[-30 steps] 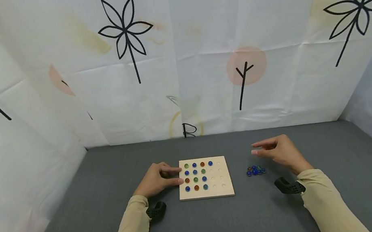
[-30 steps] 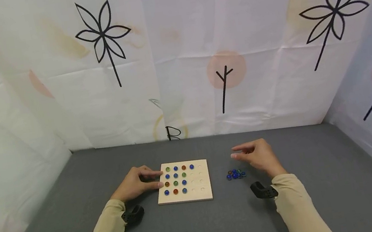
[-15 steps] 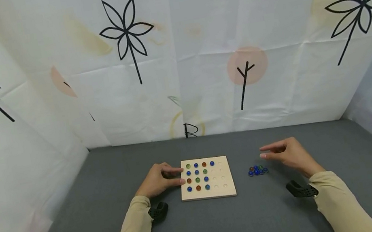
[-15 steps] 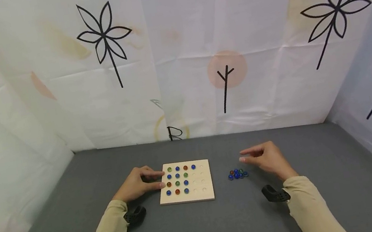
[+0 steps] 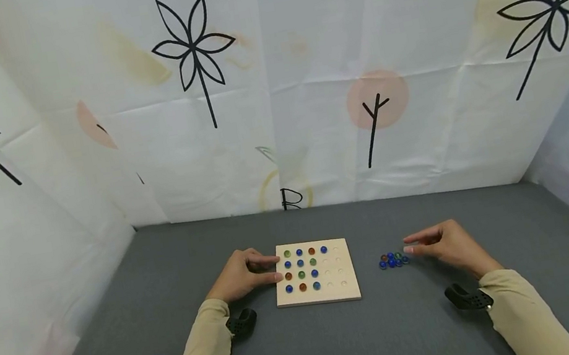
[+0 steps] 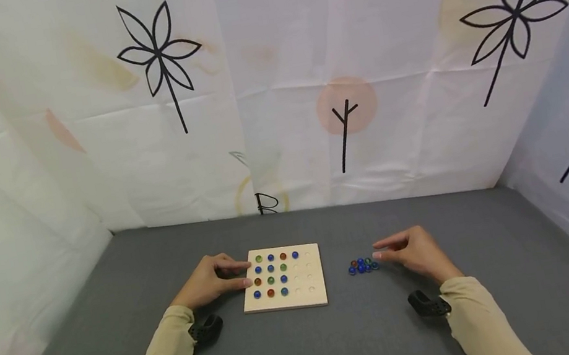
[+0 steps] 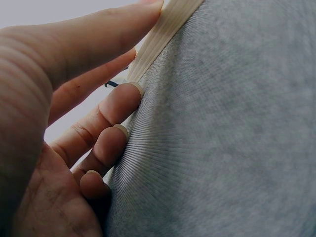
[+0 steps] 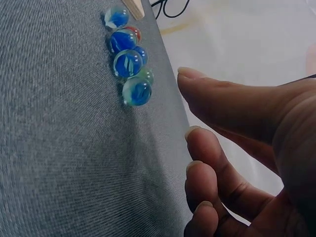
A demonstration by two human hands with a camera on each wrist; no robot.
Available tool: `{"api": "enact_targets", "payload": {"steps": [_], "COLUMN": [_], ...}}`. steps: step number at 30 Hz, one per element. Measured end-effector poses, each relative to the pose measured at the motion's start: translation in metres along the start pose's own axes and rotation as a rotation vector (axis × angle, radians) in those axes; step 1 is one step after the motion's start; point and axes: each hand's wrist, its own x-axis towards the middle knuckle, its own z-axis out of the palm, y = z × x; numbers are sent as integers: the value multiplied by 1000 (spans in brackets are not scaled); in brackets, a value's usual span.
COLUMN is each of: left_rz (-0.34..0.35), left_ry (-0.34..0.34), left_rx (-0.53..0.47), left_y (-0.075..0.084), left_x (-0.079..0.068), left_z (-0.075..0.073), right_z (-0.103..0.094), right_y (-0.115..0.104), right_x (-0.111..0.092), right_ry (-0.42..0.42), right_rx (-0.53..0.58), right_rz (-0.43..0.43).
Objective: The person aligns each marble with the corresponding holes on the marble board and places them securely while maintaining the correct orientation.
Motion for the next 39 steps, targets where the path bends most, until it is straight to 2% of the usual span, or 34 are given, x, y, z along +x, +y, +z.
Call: {"api": "enact_targets", "payload": {"steps": [8, 21, 32, 39], "left_rz": [-4, 13, 7, -4], "left_ry": [-2, -5, -8, -6], "left_rx": [3, -4, -9, -10], "left_y": [2, 2, 1, 1], "left_x": [0, 0, -1, -1], "left_z": [-1, -2, -2, -1], "right_z": [0, 2, 7, 7], "right_y": [4, 1, 3, 1], "right_x": [1, 2, 2, 2], "right_ry": [-55, -107, -92, -78], "right_rx": [-24, -47, -59, -61], "right_rz": [20, -8, -15, 15]}}
